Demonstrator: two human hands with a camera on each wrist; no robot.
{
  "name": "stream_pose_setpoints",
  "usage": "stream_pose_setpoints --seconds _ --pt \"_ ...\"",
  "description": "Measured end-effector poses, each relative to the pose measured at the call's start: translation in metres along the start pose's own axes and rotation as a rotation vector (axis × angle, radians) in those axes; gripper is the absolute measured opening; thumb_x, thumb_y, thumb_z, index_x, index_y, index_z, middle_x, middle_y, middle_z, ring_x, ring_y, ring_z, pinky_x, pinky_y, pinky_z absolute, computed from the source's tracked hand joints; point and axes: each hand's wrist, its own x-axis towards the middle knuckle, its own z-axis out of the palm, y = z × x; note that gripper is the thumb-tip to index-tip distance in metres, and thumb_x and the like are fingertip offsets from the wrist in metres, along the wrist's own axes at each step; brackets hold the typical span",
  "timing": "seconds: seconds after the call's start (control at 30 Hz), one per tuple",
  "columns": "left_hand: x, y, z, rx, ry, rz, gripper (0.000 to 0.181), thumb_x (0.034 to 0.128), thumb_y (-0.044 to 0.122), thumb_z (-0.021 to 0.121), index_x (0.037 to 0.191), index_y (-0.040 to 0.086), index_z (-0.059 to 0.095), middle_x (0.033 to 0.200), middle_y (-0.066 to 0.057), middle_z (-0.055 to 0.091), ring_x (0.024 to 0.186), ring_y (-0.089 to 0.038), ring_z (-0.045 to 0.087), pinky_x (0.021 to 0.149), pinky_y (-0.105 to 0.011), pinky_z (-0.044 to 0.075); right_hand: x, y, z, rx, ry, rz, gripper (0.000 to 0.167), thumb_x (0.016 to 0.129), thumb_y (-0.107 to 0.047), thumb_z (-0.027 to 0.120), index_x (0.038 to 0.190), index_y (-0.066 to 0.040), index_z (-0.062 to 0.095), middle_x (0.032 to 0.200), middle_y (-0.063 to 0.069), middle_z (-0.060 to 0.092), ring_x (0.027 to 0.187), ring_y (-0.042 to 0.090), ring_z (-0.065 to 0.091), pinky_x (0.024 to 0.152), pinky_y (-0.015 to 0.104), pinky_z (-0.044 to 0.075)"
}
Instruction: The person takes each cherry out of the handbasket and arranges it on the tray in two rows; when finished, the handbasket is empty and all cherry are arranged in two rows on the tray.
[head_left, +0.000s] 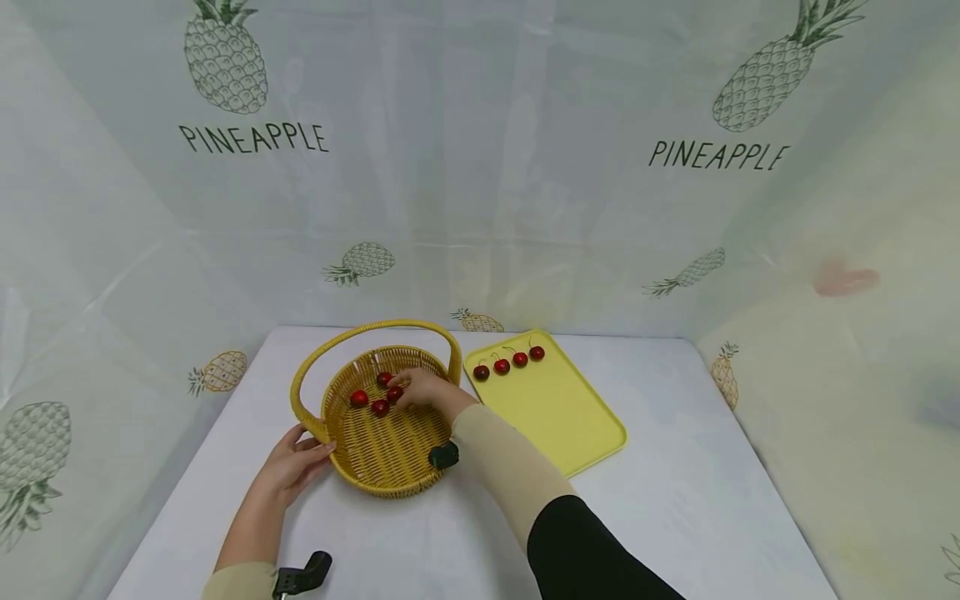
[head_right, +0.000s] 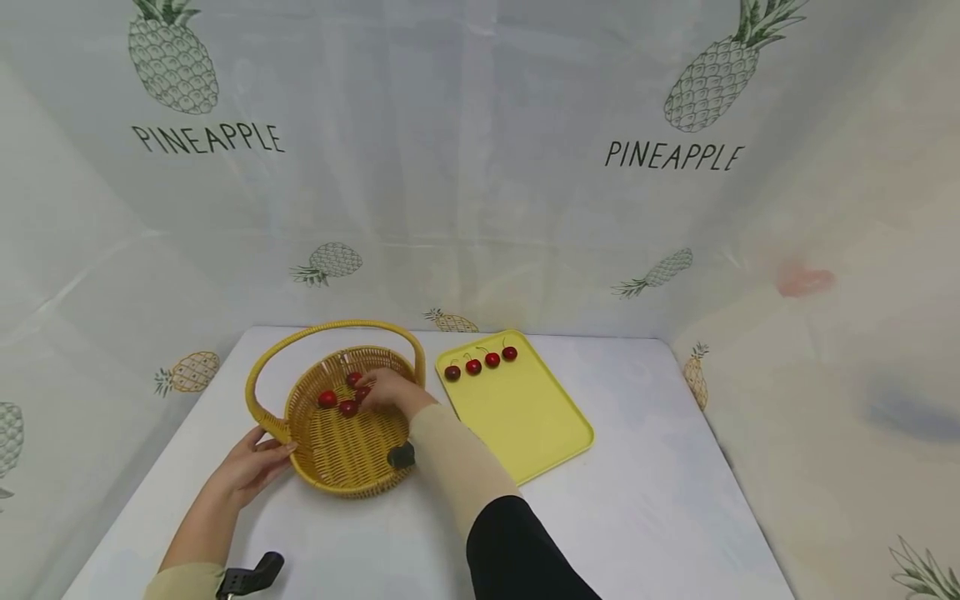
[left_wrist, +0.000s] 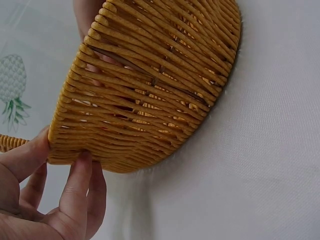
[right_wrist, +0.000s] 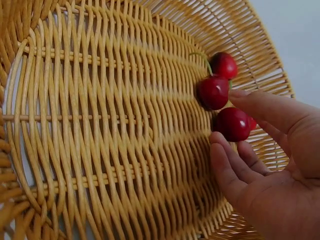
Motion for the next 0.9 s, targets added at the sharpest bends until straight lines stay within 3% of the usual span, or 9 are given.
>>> stream_pose_setpoints --seconds 0.23,0.53,0.9 --pt "-0.0018 0.0013 0.0019 -0.004 -0.007 -0.004 0.081 0.0922 -0.005 0.062 0.154 0.002 0.009 0.141 -0.032 0.031 0.096 -0.015 0.064 0.088 -0.031 0.054 0.0037 0.0064 0.0066 0.051 0.01 0.015 0.053 0.082 0.005 0.072 0.132 -0.008 0.06 0.139 0.014 0.048 0.064 0.016 0.05 0.065 0.034 0.052" --pt "-0.0023 0.0023 0.0017 -0.011 -0.017 0.005 0.081 0.0927 -0.005 0.061 0.154 0.002 0.009 0.143 -0.034 0.029 0.097 -0.016 0.064 0.088 -0.032 0.054 0.006 0.0077 0.0087 0.068 0.047 0.01 0.048 0.081 0.004 0.075 0.127 -0.007 0.063 0.123 0.01 0.057 0.054 0.011 0.04 0.053 0.026 0.04" --pt "-0.0031 0.0025 0.0017 -0.004 -0.008 0.0 0.082 0.0931 -0.006 0.06 0.155 0.002 0.007 0.146 -0.035 0.024 0.095 -0.014 0.064 0.089 -0.032 0.054 0.0047 0.0056 0.0104 0.058 0.121 0.048 0.032 0.078 0.001 0.08 0.108 -0.01 0.072 0.126 0.007 0.055 0.074 0.015 0.048 0.059 0.028 0.044"
